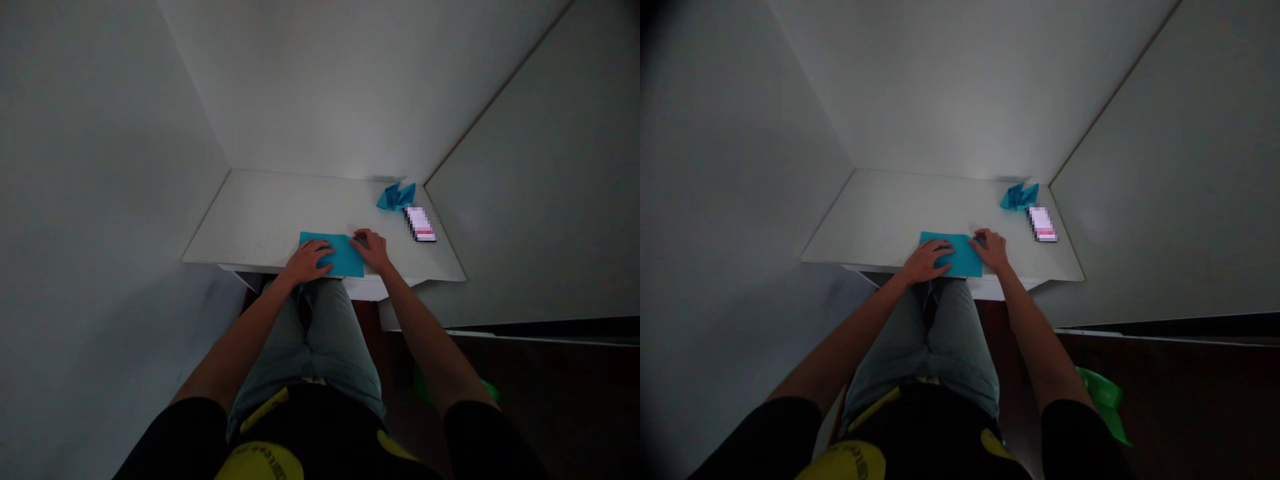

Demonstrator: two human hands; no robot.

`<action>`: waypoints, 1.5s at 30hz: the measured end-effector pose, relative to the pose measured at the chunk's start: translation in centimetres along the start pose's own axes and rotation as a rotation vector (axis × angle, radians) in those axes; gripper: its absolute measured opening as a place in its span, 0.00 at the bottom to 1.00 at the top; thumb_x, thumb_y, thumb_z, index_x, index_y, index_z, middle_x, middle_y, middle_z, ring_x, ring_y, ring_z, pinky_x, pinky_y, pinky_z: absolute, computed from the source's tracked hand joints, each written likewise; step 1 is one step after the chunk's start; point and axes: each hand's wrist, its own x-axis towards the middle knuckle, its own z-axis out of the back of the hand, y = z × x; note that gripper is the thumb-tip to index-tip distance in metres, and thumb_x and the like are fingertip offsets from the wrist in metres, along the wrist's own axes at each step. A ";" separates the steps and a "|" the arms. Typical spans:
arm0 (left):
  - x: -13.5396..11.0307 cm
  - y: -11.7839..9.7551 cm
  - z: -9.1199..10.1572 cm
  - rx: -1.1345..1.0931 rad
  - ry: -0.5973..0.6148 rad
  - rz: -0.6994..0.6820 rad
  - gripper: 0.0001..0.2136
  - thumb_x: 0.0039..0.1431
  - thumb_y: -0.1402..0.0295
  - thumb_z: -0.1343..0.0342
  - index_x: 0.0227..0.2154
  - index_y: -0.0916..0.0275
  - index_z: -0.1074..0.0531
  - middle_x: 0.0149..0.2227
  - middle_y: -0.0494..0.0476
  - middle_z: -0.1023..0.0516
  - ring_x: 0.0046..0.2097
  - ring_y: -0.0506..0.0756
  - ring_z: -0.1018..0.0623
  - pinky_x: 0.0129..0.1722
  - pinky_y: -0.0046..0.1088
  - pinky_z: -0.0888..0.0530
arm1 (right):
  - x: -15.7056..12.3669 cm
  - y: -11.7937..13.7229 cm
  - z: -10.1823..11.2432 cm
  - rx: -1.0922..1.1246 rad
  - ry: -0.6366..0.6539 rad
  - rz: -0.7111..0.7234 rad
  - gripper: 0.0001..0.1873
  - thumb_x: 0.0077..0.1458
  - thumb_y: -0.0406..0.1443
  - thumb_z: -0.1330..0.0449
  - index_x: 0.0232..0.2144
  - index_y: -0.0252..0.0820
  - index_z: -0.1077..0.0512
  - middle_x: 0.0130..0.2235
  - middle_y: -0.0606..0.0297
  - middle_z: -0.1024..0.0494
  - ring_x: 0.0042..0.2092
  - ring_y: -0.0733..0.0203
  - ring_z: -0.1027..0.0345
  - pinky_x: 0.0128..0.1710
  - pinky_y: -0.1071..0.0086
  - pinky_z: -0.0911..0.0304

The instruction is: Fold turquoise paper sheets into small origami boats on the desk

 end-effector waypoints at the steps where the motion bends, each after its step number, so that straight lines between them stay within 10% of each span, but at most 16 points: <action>1: 0.0 0.0 0.0 -0.002 -0.003 0.003 0.24 0.71 0.56 0.40 0.67 0.54 0.25 0.72 0.60 0.28 0.76 0.63 0.33 0.80 0.52 0.45 | 0.1 0.0 0.0 -0.007 0.008 -0.009 0.25 0.67 0.54 0.39 0.56 0.47 0.23 0.51 0.56 0.14 0.56 0.42 0.25 0.62 0.47 0.40; 8: 0.1 -0.2 0.1 -0.015 -0.011 0.015 0.26 0.69 0.56 0.39 0.67 0.55 0.27 0.73 0.62 0.30 0.74 0.66 0.31 0.79 0.52 0.42 | 0.9 0.3 0.5 -0.021 0.134 -0.007 0.25 0.69 0.57 0.43 0.46 0.46 0.17 0.47 0.56 0.15 0.51 0.46 0.23 0.61 0.46 0.38; 14: 0.1 -0.4 0.0 -0.046 -0.072 0.102 0.44 0.64 0.53 0.35 0.77 0.61 0.45 0.76 0.70 0.37 0.74 0.69 0.32 0.74 0.50 0.34 | -0.6 1.5 -0.2 0.067 0.224 0.295 0.28 0.77 0.50 0.53 0.45 0.51 0.14 0.53 0.59 0.16 0.54 0.50 0.23 0.62 0.52 0.33; 21: 0.4 -0.2 -0.6 -0.023 -0.056 0.099 0.30 0.73 0.49 0.45 0.70 0.60 0.32 0.74 0.67 0.34 0.75 0.67 0.33 0.77 0.50 0.38 | -3.2 2.2 -0.7 -0.140 0.186 0.401 0.22 0.76 0.44 0.48 0.62 0.54 0.21 0.67 0.61 0.21 0.64 0.45 0.30 0.64 0.45 0.36; 28: 1.0 2.8 1.1 0.075 -0.256 0.548 0.33 0.68 0.49 0.39 0.68 0.63 0.32 0.74 0.74 0.34 0.76 0.72 0.38 0.77 0.56 0.42 | -3.2 2.8 -0.7 -0.149 0.183 0.359 0.23 0.77 0.46 0.49 0.64 0.58 0.22 0.69 0.67 0.22 0.64 0.44 0.30 0.63 0.44 0.37; 34: 0.8 3.6 2.4 -0.049 -0.248 0.565 0.18 0.68 0.52 0.39 0.54 0.55 0.23 0.67 0.63 0.25 0.70 0.67 0.30 0.73 0.54 0.37 | -3.1 2.9 -0.6 -0.114 0.187 0.350 0.22 0.77 0.45 0.49 0.63 0.57 0.21 0.68 0.68 0.22 0.64 0.43 0.30 0.64 0.42 0.38; 39: 1.6 2.7 2.1 -0.043 -0.201 0.576 0.33 0.63 0.50 0.34 0.66 0.58 0.32 0.68 0.69 0.28 0.70 0.71 0.30 0.72 0.54 0.37 | -3.0 3.0 -0.4 -0.118 0.180 0.349 0.22 0.76 0.45 0.48 0.62 0.56 0.21 0.68 0.67 0.22 0.64 0.43 0.29 0.63 0.43 0.37; 45: 2.8 3.6 3.6 0.108 -0.144 0.605 0.35 0.51 0.43 0.27 0.56 0.59 0.26 0.64 0.73 0.28 0.67 0.77 0.31 0.67 0.59 0.34 | -3.1 3.0 -0.4 -0.125 0.167 0.360 0.21 0.76 0.45 0.48 0.62 0.57 0.20 0.68 0.67 0.21 0.64 0.43 0.28 0.62 0.43 0.36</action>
